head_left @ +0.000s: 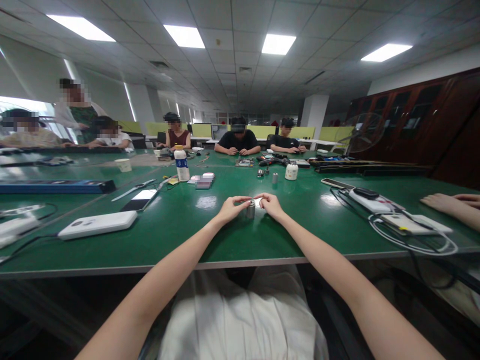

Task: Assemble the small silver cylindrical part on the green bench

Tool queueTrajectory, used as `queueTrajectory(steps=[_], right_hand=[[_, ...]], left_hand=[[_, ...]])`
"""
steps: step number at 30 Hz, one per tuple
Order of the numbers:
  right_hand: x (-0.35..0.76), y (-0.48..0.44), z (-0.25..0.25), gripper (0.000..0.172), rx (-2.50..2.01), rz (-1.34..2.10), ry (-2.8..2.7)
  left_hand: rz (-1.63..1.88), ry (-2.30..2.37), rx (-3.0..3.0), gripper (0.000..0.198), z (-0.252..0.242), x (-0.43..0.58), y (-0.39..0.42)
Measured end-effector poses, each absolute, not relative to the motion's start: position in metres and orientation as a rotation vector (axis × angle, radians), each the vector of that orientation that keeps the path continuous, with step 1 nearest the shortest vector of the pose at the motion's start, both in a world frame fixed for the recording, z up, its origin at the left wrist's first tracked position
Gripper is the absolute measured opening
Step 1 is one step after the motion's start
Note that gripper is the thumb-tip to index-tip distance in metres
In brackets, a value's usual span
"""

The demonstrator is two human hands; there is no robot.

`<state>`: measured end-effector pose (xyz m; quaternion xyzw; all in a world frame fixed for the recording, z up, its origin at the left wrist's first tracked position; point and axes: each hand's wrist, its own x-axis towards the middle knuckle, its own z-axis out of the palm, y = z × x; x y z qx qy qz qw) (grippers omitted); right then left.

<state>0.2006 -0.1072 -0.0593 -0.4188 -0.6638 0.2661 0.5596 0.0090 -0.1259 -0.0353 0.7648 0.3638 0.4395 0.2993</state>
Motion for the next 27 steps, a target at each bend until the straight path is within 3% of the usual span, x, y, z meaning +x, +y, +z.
queueTrajectory(steps=[27], right_hand=[[0.222, -0.116, -0.045, 0.041, -1.077, 0.096, -1.972]], left_hand=[[1.352, 1.053, 2.182, 0.022, -0.038, 0.015, -0.12]])
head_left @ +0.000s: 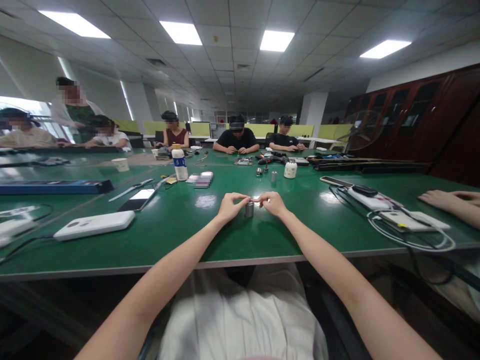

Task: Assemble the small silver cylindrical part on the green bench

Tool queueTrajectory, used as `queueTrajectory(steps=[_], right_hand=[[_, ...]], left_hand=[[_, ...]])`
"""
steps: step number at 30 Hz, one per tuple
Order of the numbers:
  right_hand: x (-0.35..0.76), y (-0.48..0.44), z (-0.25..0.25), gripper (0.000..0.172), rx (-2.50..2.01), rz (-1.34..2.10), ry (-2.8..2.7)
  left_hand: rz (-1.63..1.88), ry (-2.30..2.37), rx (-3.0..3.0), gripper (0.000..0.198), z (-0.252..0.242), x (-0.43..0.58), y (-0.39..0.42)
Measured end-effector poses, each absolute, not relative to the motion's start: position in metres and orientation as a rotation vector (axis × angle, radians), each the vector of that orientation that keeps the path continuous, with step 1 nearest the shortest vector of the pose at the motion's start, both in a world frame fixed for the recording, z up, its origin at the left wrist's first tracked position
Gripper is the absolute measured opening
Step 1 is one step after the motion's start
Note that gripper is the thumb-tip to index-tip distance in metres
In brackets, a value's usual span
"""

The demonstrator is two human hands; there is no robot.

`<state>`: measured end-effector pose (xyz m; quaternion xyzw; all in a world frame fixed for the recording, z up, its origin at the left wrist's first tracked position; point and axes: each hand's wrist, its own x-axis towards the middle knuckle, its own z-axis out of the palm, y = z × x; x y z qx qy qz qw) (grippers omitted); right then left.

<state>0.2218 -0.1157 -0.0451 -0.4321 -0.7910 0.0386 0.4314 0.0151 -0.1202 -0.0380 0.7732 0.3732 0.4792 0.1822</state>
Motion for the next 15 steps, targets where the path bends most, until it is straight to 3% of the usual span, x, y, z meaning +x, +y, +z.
queueTrajectory(steps=[6, 15], right_hand=[[0.222, -0.119, -0.042, 0.043, -1.096, -0.001, -2.032], [0.221, -0.128, -0.034, 0.049, -1.065, -0.116, -2.104]], left_hand=[[1.387, 1.282, 2.134, 0.027, -0.038, 0.008, -0.112], [1.166, 1.743, 2.055, 0.02, -0.054, -0.023, -0.093]])
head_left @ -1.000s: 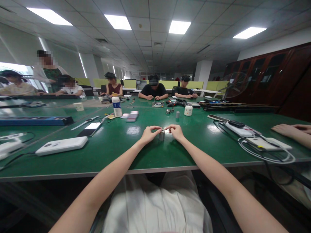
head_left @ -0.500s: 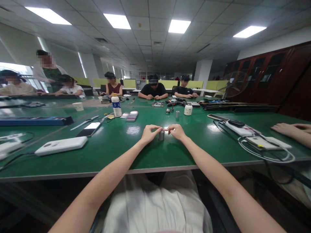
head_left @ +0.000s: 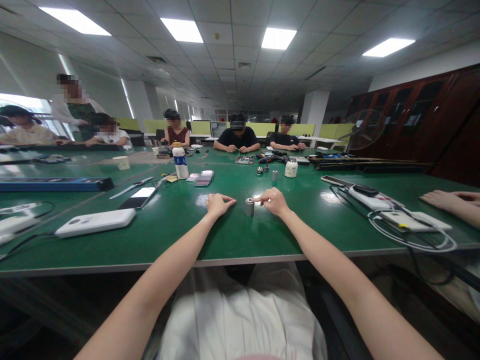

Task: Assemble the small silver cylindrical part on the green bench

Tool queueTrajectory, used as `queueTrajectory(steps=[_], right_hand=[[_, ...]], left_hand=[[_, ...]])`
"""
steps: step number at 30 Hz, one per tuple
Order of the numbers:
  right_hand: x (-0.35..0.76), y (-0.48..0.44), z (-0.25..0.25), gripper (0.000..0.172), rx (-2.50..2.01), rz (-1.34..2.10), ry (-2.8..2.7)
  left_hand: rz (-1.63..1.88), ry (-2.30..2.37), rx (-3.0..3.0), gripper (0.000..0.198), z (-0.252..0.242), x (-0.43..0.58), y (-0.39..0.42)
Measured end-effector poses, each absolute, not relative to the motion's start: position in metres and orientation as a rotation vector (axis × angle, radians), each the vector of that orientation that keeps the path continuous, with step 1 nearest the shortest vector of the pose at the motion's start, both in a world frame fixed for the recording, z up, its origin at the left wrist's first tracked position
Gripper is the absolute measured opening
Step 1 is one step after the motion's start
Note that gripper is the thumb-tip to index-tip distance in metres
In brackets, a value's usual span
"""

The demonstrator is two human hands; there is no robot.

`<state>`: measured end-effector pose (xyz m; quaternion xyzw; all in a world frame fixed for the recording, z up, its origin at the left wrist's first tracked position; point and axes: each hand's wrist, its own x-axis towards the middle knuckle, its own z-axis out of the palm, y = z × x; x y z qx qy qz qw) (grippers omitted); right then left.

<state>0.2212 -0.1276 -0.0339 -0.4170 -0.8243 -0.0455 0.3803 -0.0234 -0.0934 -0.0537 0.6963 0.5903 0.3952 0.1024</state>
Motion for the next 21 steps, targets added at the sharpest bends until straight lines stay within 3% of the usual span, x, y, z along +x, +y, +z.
queueTrajectory(steps=[7, 21], right_hand=[[0.22, -0.128, -0.035, 0.057, -1.02, -0.173, -2.098], [0.217, -0.125, -0.038, 0.054, -1.015, -0.193, -2.104]], left_hand=[[1.125, 1.833, 2.056, 0.021, -0.059, -0.026, -0.089], [1.189, 1.803, 2.06, 0.018, -0.052, -0.022, -0.1]])
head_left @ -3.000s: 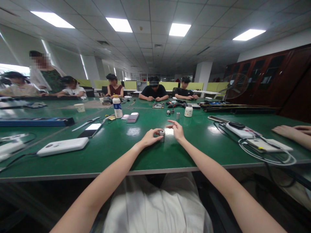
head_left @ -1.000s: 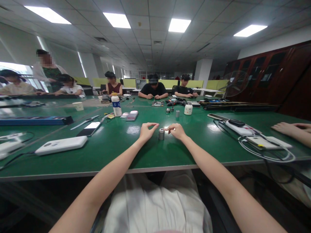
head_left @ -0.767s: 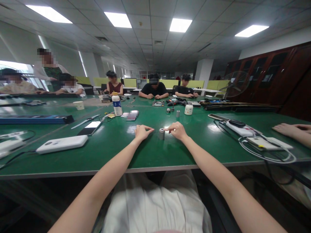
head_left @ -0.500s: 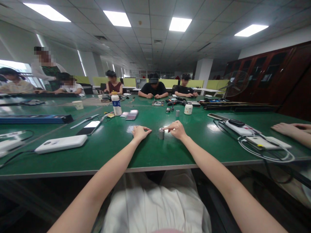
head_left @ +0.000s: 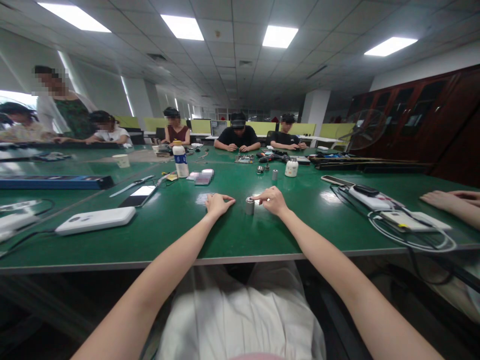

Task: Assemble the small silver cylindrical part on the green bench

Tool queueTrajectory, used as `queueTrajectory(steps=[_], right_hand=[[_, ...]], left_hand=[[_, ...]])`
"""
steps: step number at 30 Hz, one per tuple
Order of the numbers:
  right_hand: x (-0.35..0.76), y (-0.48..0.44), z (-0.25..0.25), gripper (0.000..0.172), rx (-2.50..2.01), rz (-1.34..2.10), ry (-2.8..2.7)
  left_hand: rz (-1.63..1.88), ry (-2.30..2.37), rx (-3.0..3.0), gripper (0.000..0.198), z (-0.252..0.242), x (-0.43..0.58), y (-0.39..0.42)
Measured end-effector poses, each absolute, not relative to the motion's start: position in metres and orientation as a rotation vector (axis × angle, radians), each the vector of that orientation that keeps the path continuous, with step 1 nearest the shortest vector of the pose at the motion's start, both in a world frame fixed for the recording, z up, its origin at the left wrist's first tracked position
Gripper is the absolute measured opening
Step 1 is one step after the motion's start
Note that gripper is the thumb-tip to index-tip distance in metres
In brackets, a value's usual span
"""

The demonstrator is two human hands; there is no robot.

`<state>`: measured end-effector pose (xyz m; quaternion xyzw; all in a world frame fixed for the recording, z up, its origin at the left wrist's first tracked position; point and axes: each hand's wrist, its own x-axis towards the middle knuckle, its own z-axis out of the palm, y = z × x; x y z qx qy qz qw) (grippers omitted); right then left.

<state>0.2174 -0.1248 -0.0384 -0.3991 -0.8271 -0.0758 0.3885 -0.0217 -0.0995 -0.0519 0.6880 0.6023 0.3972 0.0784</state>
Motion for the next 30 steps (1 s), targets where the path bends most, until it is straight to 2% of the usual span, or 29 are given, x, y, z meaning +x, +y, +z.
queueTrajectory(steps=[10, 30], right_hand=[[0.215, -0.124, -0.038, 0.043, -1.01, -0.18, -2.098], [0.215, -0.125, -0.037, 0.044, -1.03, -0.205, -2.105]], left_hand=[[1.467, 1.441, 2.226, 0.021, -0.031, 0.01, -0.129], [1.358, 1.283, 2.318, 0.019, -0.033, 0.014, -0.131]])
